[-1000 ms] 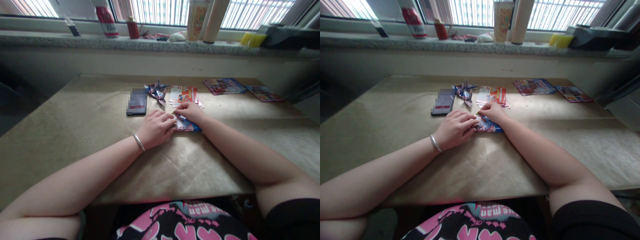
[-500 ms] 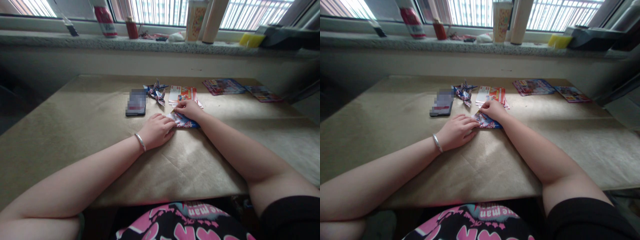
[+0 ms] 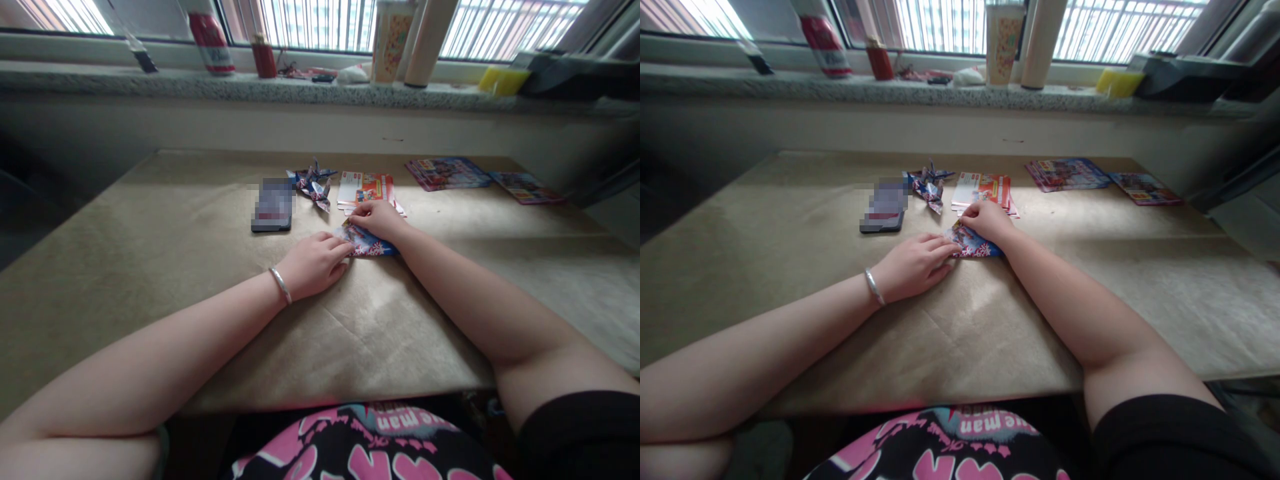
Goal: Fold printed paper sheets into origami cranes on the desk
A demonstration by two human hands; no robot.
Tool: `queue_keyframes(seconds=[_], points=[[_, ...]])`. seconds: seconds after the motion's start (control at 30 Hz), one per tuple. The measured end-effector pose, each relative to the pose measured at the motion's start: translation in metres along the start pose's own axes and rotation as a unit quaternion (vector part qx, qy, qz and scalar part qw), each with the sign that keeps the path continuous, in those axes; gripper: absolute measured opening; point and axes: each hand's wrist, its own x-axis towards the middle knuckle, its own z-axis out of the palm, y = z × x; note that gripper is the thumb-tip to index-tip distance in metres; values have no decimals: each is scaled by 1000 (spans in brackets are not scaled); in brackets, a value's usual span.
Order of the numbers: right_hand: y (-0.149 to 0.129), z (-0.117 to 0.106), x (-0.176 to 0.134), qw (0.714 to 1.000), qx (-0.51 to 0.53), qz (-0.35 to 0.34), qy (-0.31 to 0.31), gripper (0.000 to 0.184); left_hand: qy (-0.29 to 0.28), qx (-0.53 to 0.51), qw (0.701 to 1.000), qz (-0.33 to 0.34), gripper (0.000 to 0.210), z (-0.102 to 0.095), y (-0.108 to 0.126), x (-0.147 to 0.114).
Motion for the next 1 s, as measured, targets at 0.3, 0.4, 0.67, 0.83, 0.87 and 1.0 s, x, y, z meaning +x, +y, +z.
queue_keyframes(seconds=[0.3,0.4,0.67,0.83,0.87,1.0], points=[[-1,0,-1,1000,-9,-9,-2,17,-2,-21,1000,13,30,0,-4,-2],[-3,-2,-2,1000,-19,-4,1,16,-3,-21,1000,15,30,0,-5,-2],[-9,-20,-23,998,52,-33,-22,14,-14,-12,1000,11,30,0,-4,-3],[-9,-30,-54,958,-24,-278,-58,8,-13,-11,1000,8,31,1,-5,-3],[-8,-31,-59,949,-53,-306,-63,8,-11,-11,1000,7,31,1,-5,-3],[-4,-27,-69,925,-130,-353,-56,13,-5,-8,1000,11,32,3,-6,-3]])
